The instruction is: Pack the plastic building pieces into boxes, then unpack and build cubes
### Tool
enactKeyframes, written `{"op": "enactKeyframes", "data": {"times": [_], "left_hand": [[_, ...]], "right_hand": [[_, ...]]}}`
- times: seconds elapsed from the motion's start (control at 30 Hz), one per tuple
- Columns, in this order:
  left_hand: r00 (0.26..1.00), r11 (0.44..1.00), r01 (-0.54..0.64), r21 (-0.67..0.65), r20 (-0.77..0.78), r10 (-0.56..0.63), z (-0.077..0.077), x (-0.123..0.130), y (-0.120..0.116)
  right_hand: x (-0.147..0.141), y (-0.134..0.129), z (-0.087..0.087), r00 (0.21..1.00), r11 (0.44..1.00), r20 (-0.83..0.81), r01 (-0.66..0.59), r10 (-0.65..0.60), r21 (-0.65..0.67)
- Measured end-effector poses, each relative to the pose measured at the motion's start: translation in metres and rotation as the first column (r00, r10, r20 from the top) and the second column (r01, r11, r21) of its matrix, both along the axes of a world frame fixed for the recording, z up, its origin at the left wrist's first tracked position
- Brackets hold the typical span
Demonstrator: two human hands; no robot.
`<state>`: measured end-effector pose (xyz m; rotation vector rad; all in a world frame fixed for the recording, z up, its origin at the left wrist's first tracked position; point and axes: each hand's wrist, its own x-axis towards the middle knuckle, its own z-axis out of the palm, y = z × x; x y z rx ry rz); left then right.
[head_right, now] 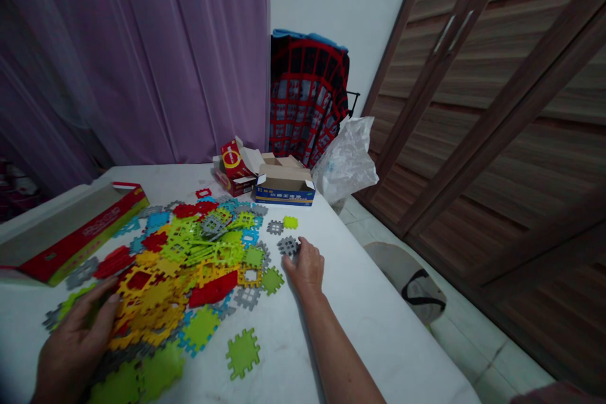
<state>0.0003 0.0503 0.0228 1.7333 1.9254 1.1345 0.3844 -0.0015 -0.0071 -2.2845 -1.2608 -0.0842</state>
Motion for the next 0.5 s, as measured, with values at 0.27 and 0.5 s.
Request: {"op": "enactKeyframes", "data": {"times": [0.27, 0.5], "left_hand": [[0.998, 1.0, 0.021, -0.014, -0.05, -0.022, -0.003, -0.0005, 0.0021], [0.997, 0.999, 0.033, 0.001, -0.064, -0.032, -0.0086, -0.0059, 0.0036]], "right_hand": [[0.0024, 0.0015, -0.0052, 0.999, 0.999, -0.006, -0.035, 0.035, 0.032], [-0.0009, 0.0004, -0.001, 0.999, 0.999, -0.017, -0.041, 0.041, 0.013]]}}
